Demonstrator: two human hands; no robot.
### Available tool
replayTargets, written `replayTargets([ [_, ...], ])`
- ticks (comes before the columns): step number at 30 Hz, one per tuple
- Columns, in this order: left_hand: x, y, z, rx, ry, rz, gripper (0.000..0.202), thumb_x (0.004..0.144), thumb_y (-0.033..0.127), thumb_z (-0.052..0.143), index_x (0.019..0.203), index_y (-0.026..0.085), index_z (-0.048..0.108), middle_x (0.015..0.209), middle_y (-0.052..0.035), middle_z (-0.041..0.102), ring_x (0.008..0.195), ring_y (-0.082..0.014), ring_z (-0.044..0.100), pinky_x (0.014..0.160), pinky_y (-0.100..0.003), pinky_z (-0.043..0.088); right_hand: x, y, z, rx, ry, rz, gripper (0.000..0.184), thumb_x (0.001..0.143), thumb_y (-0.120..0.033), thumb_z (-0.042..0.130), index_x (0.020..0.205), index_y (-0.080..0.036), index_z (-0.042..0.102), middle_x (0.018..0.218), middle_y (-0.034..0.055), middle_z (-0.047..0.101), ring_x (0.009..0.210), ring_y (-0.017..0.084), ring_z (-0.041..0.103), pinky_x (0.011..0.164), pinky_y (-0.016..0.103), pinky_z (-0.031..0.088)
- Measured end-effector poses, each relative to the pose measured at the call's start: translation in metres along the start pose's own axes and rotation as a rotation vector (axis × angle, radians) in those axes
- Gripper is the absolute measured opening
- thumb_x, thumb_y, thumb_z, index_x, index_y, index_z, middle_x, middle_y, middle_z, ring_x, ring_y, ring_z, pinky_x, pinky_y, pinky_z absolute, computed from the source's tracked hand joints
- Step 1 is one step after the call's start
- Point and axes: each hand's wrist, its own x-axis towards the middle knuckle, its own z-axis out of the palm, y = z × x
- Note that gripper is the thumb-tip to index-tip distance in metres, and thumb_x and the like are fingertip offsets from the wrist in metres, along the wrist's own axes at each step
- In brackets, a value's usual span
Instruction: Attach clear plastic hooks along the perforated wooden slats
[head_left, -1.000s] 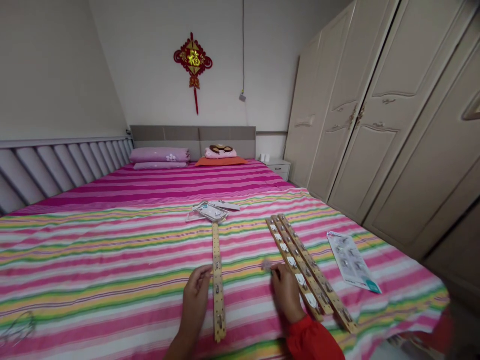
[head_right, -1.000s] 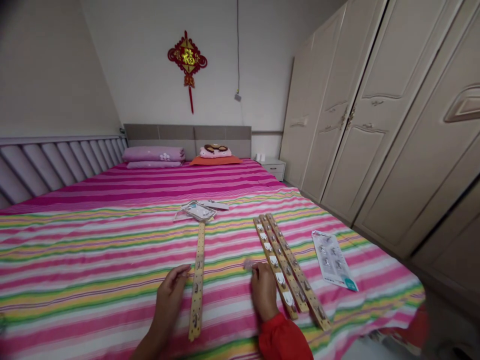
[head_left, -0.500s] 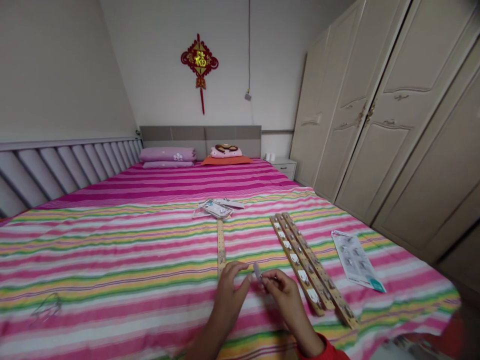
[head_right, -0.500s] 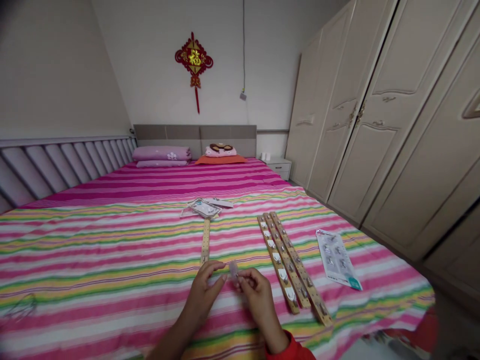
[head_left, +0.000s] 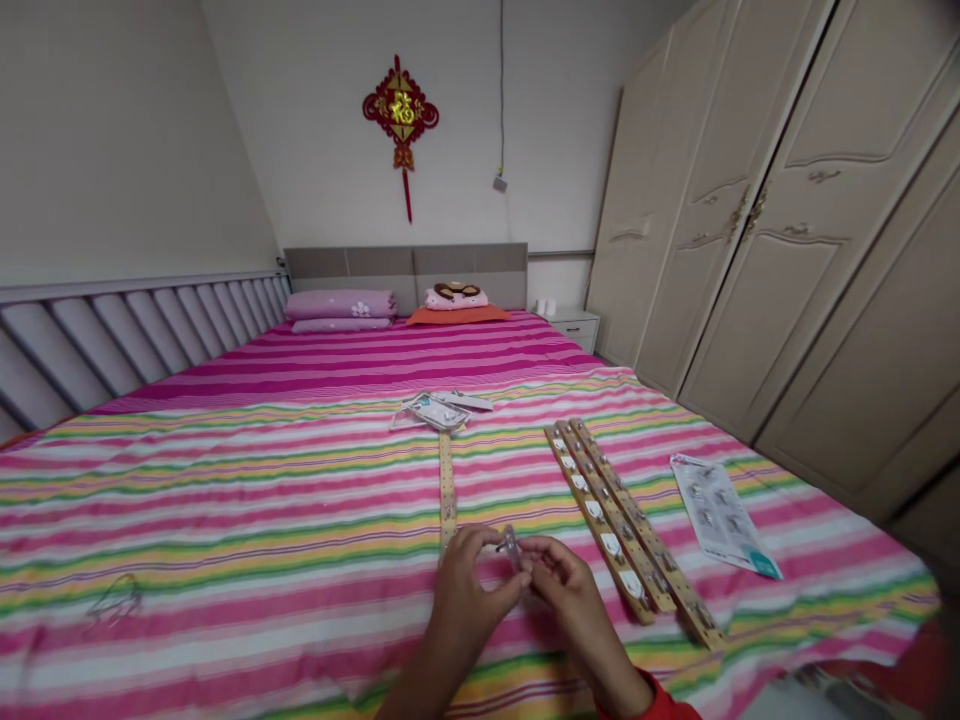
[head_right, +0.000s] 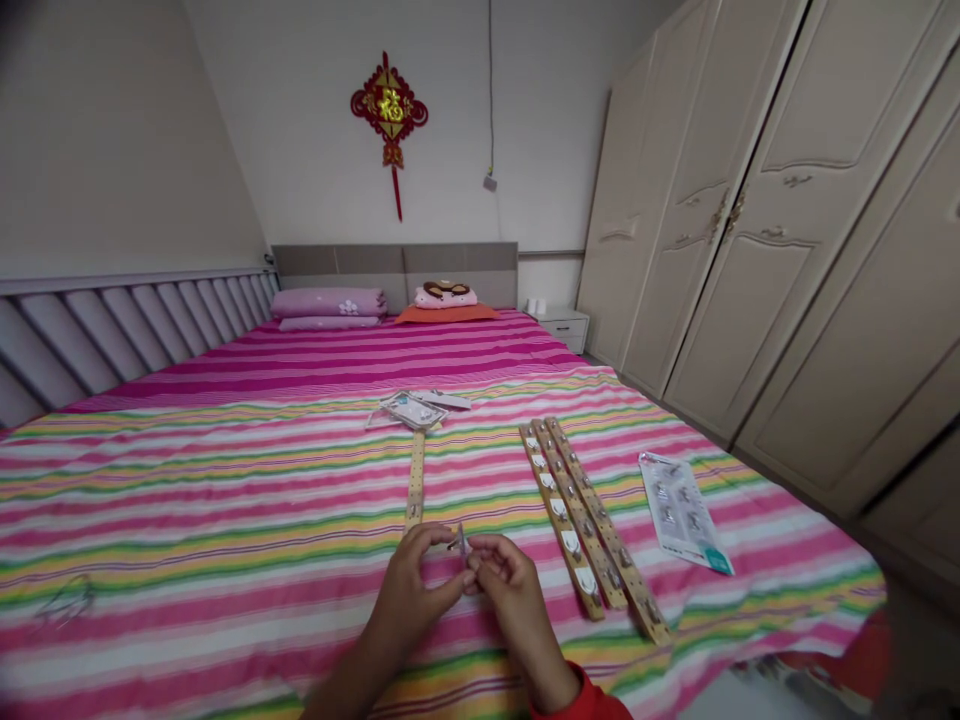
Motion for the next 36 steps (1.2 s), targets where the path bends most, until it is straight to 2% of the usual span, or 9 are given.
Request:
replayTargets([
  [2, -0.001, 0.000, 0.001, 0.044, 0.017, 0.014, 0.031, 0.062, 0.025, 0.073, 0.092, 0.022, 0.062, 0.096, -0.0061, 0.066, 0.094, -0.0245, 0.060, 0.085, -0.041, 0.047, -0.001, -0.002, 0.001, -0.003, 0.028, -0.004, 0.037, 0.056, -0.042, 0.082, 0.081, -0.018, 0.068, 0.067, -0.0001, 0.063, 0.058, 0.013, 0.058, 0.055, 0.025, 0.049],
  [5, -0.003, 0.002, 0.001, 0.050, 0.037, 0.000, 0.023, 0.069, 0.023, 0.066, 0.092, 0.020, 0.061, 0.092, -0.0057, 0.066, 0.090, -0.0225, 0.061, 0.082, -0.039, 0.048, -0.002, -0.006, 0.004, 0.003, 0.033, -0.006, 0.037, 0.058, -0.042, 0.081, 0.082, -0.017, 0.068, 0.064, -0.0004, 0.064, 0.055, 0.013, 0.058, 0.055, 0.025, 0.049],
  [10, -0.003, 0.007, -0.001, -0.052, -0.022, -0.126, 0.007, 0.076, 0.025, 0.058, 0.076, 0.019, 0.062, 0.075, -0.0026, 0.067, 0.072, -0.0173, 0.064, 0.069, -0.029, 0.050, -0.002, -0.004, 0.004, -0.033, 0.004, -0.043, 0.039, 0.062, -0.045, 0.077, 0.087, -0.017, 0.068, 0.061, 0.0013, 0.065, 0.056, 0.015, 0.060, 0.057, 0.028, 0.050],
  [14, -0.003, 0.009, 0.000, -0.216, -0.056, -0.243, 0.013, 0.078, 0.027, 0.056, 0.071, 0.019, 0.063, 0.068, -0.0013, 0.069, 0.066, -0.0165, 0.066, 0.065, -0.026, 0.050, -0.001, 0.006, 0.004, -0.203, 0.020, -0.206, 0.034, 0.072, -0.046, 0.069, 0.090, -0.017, 0.068, 0.072, 0.0047, 0.067, 0.063, 0.017, 0.062, 0.060, 0.029, 0.051],
  [18, -0.002, 0.007, 0.002, -0.362, -0.053, -0.363, 0.016, 0.076, 0.031, 0.058, 0.070, 0.018, 0.063, 0.069, -0.0029, 0.070, 0.068, -0.0180, 0.066, 0.066, -0.027, 0.051, 0.000, 0.010, 0.005, -0.449, 0.055, -0.378, 0.024, 0.077, -0.035, 0.064, 0.092, -0.018, 0.068, 0.083, 0.0074, 0.066, 0.069, 0.018, 0.063, 0.059, 0.027, 0.052],
  [22, -0.003, 0.007, 0.000, -0.375, -0.045, -0.360, 0.019, 0.077, 0.035, 0.057, 0.072, 0.017, 0.063, 0.073, -0.0045, 0.070, 0.072, -0.0190, 0.065, 0.068, -0.028, 0.050, 0.000, 0.008, 0.006, -0.617, 0.057, -0.503, 0.018, 0.079, -0.025, 0.061, 0.092, -0.017, 0.069, 0.078, 0.0061, 0.064, 0.065, 0.016, 0.062, 0.054, 0.024, 0.051],
  [26, -0.002, 0.009, -0.001, -0.371, -0.014, -0.354, 0.022, 0.076, 0.038, 0.058, 0.072, 0.017, 0.063, 0.072, -0.0045, 0.069, 0.071, -0.0192, 0.064, 0.066, -0.028, 0.049, -0.001, 0.006, 0.009, -0.713, 0.052, -0.627, 0.018, 0.081, -0.019, 0.057, 0.096, -0.018, 0.067, 0.085, 0.0077, 0.063, 0.070, 0.017, 0.063, 0.056, 0.024, 0.053],
  [30, -0.001, 0.010, 0.000, -0.410, -0.005, -0.380, 0.022, 0.073, 0.039, 0.060, 0.070, 0.017, 0.064, 0.070, -0.0037, 0.068, 0.070, -0.0190, 0.064, 0.066, -0.028, 0.049, -0.002, 0.005, 0.011, -0.796, 0.075, -0.717, 0.017, 0.082, -0.015, 0.053, 0.095, -0.018, 0.065, 0.081, 0.0066, 0.062, 0.069, 0.016, 0.062, 0.057, 0.025, 0.053],
  [36, 0.001, 0.003, 0.001, -0.566, -0.038, -0.501, 0.028, 0.069, 0.044, 0.064, 0.066, 0.016, 0.065, 0.069, -0.0041, 0.069, 0.068, -0.0191, 0.065, 0.070, -0.031, 0.052, -0.004, 0.001, 0.012, -0.822, 0.075, -0.806, 0.020, 0.083, -0.010, 0.048, 0.091, -0.019, 0.064, 0.079, 0.0054, 0.063, 0.069, 0.016, 0.061, 0.058, 0.026, 0.052],
])
